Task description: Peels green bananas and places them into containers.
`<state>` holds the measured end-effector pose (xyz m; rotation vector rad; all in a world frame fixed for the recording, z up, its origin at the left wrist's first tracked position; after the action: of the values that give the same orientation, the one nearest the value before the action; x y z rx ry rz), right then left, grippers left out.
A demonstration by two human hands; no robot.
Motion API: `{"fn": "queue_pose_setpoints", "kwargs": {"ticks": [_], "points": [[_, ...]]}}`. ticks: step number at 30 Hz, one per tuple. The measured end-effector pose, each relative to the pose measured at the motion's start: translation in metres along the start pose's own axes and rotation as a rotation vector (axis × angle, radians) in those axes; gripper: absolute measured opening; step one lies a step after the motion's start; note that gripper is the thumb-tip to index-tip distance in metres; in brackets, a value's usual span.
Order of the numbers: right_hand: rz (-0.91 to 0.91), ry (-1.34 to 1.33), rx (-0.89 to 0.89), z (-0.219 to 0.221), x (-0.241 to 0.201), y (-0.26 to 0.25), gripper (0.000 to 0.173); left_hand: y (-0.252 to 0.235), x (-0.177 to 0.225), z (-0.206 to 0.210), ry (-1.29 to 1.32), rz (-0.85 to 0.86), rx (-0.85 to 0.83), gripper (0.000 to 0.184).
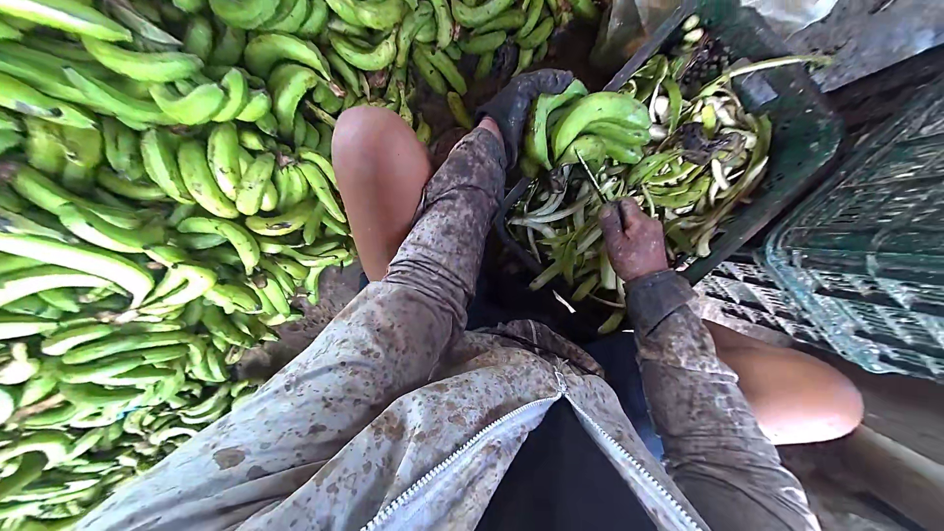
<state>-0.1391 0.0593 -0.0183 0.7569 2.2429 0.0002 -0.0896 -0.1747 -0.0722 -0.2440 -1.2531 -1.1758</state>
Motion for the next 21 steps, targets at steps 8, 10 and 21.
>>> {"fn": "queue_pose_setpoints", "kwargs": {"ticks": [8, 10, 21], "points": [[-0.151, 0.015, 0.043, 0.01, -0.015, -0.042, 0.053, -0.002, -0.003, -0.011, 0.024, -0.018, 0.059, 0.028], [-0.145, -0.013, -0.003, 0.012, -0.013, -0.048, 0.053, -0.001, -0.003, -0.013, 0.029, -0.027, 0.069, 0.029], [-0.19, 0.009, -0.091, 0.021, 0.001, -0.07, 0.06, -0.007, -0.005, -0.018, 0.095, -0.027, 0.05, 0.027]]}}
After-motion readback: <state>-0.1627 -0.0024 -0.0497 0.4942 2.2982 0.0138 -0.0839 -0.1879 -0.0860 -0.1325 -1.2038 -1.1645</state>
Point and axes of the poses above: each hand's wrist, its own y-axis away from the middle knuckle, its own z-axis out of the palm, x = y × z, the point moved 9 cm from there along -y, towards the middle knuckle, and after that the axes turned 5 degrees about -y, right-handed, at the moved point
